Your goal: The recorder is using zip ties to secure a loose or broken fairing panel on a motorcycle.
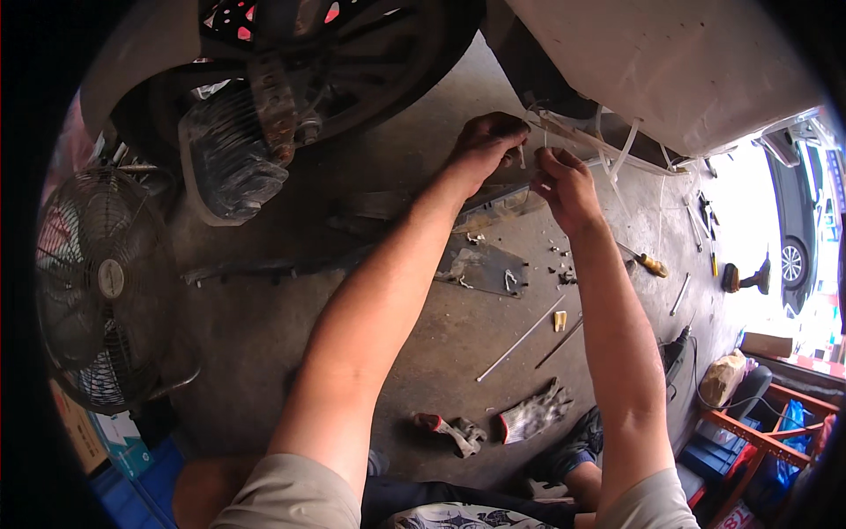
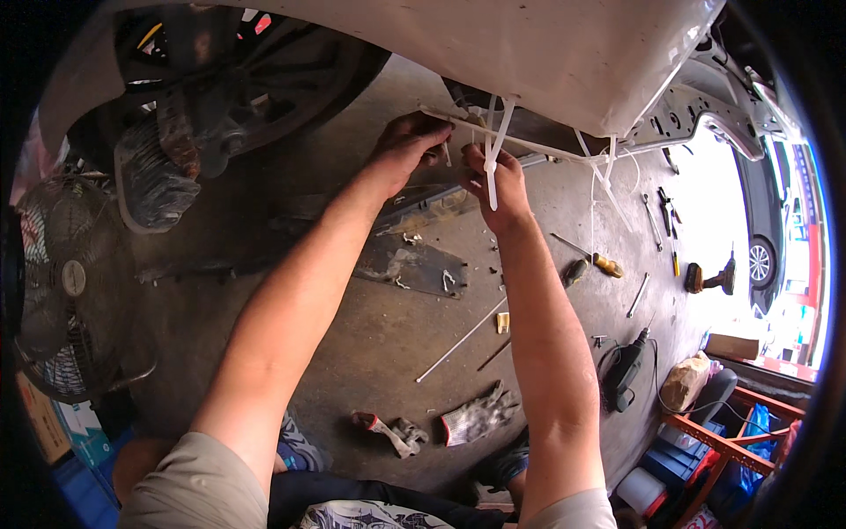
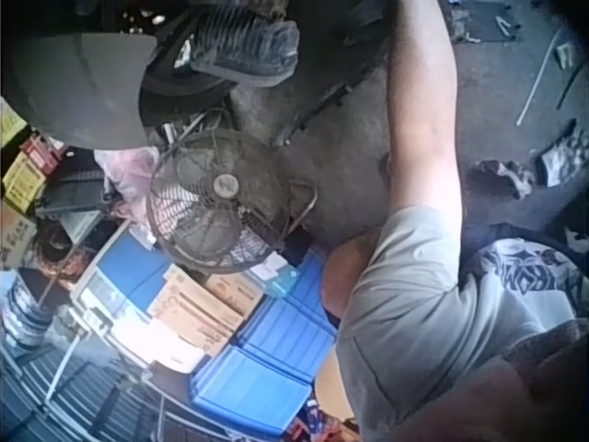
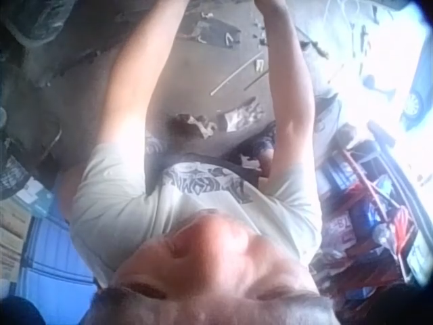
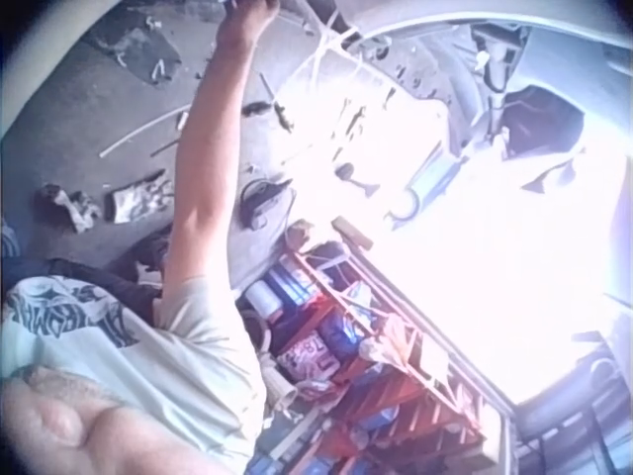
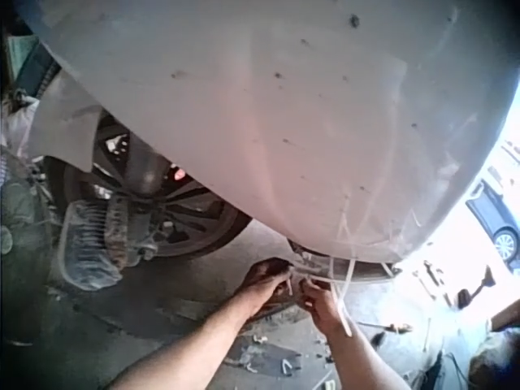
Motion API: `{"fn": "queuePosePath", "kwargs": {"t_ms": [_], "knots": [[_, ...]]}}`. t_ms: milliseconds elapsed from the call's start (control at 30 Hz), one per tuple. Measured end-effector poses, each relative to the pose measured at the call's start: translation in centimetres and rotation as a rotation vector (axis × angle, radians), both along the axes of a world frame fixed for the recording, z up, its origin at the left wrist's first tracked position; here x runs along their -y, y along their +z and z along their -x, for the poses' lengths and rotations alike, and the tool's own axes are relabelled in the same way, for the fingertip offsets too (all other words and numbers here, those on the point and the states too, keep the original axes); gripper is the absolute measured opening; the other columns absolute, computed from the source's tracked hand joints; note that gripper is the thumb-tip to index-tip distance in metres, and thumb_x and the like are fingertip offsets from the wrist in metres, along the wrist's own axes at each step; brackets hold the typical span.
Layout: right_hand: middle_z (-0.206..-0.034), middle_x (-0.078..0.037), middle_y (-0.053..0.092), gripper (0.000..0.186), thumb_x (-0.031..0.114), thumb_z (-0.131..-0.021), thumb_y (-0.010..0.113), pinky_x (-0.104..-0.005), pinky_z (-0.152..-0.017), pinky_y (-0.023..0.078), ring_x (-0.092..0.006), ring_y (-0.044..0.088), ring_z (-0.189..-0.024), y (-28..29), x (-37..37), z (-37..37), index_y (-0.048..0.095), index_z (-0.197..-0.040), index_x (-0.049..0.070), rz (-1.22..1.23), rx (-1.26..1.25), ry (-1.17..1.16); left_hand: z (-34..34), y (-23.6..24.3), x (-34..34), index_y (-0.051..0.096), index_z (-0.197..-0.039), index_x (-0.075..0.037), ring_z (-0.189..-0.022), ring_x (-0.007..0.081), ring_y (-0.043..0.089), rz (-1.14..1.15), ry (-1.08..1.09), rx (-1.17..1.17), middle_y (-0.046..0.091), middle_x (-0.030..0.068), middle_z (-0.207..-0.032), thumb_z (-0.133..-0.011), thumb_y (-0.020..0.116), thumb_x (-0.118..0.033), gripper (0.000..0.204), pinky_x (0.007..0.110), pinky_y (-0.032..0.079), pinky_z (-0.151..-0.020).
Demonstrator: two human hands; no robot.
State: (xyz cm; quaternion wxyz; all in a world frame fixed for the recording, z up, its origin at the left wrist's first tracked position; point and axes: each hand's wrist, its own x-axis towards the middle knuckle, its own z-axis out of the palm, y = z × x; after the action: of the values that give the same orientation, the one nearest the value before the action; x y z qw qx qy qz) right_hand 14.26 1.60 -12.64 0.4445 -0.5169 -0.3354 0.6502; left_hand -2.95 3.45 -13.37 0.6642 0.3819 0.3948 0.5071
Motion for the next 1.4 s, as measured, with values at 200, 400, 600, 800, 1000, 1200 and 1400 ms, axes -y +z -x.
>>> {"fn": "queuePosePath", "kwargs": {"t_ms": [200,400,600,800,1000,1200,1400], "knots": [[-0.083,0.003,0.058,0.008,0.017,-0.092,0.059,-0.0284,-0.072,0.049,-0.009,0.055,-0.073,0.0,0.3,0.6,0.06,-0.095,0.01,-0.026,-0.021,-0.037,0.1,-0.2,0.0,0.061,-0.095,-0.007,-0.073,0.0086,0.056,0.019,-0.022,-0.001,0.063,0.0009,-0.085,-0.088,0.064,-0.018,0.014,0.023,0.046,-0.06],[-0.085,0.003,0.058,0.007,0.017,-0.093,0.058,-0.0307,-0.075,0.048,-0.0099,0.056,-0.074,-0.4,0.5,1.3,0.059,-0.094,0.011,-0.065,-0.076,-0.106,0.2,-0.5,-0.1,0.062,-0.095,-0.006,-0.071,0.0089,0.056,0.003,-0.021,0.021,0.063,0.0015,-0.085,-0.088,0.064,-0.018,0.013,0.023,0.046,-0.06],[-0.084,-0.001,0.06,0.014,0.018,-0.087,0.066,-0.0312,-0.075,0.05,-0.0138,0.06,-0.076,-0.8,0.5,1.3,0.059,-0.092,0.008,-0.101,-0.11,-0.115,0.2,-0.5,-0.1,0.063,-0.094,-0.007,-0.071,0.0086,0.057,0.018,-0.013,0.047,0.063,0.0016,-0.084,-0.088,0.064,-0.017,0.012,0.024,0.048,-0.061],[-0.087,0.003,0.06,0.006,0.018,-0.093,0.057,-0.03,-0.078,0.047,-0.0115,0.059,-0.078,-0.6,0.7,1.8,0.058,-0.092,0.012,-0.08,-0.089,-0.125,-0.3,-0.6,0.0,0.063,-0.095,-0.007,-0.072,0.0088,0.058,0.02,0.009,0.07,0.063,0.0016,-0.085,-0.088,0.063,-0.018,0.013,0.024,0.049,-0.063],[-0.089,0.004,0.06,0.006,0.018,-0.093,0.057,-0.0304,-0.079,0.047,-0.0102,0.057,-0.08,-0.4,0.8,2.0,0.059,-0.094,0.013,-0.037,-0.1,-0.103,-0.5,-0.6,0.1,0.061,-0.096,-0.005,-0.074,0.0112,0.06,0.03,0.042,0.115,0.062,0.0025,-0.087,-0.089,0.061,-0.017,0.014,0.024,0.05,-0.067],[-0.09,0.003,0.061,0.007,0.019,-0.093,0.058,-0.0301,-0.079,0.048,-0.0102,0.057,-0.081,-0.7,0.7,2.0,0.06,-0.095,0.012,-0.043,-0.144,-0.128,-0.6,-0.7,0.8,0.061,-0.097,-0.004,-0.078,0.0121,0.06,-0.006,0.059,0.063,0.063,0.0027,-0.087,-0.087,0.062,-0.016,0.015,0.027,0.05,-0.071],[-0.09,0.0,0.061,0.009,0.018,-0.089,0.062,-0.0319,-0.077,0.048,-0.0142,0.06,-0.082,-1.0,0.7,2.3,0.06,-0.094,0.011,-0.076,-0.084,-0.184,-0.3,-0.9,0.5,0.061,-0.095,-0.004,-0.079,0.0106,0.059,-0.088,0.027,-0.155,0.064,0.0026,-0.088,-0.082,0.066,-0.014,0.017,0.027,0.048,-0.071]]}}
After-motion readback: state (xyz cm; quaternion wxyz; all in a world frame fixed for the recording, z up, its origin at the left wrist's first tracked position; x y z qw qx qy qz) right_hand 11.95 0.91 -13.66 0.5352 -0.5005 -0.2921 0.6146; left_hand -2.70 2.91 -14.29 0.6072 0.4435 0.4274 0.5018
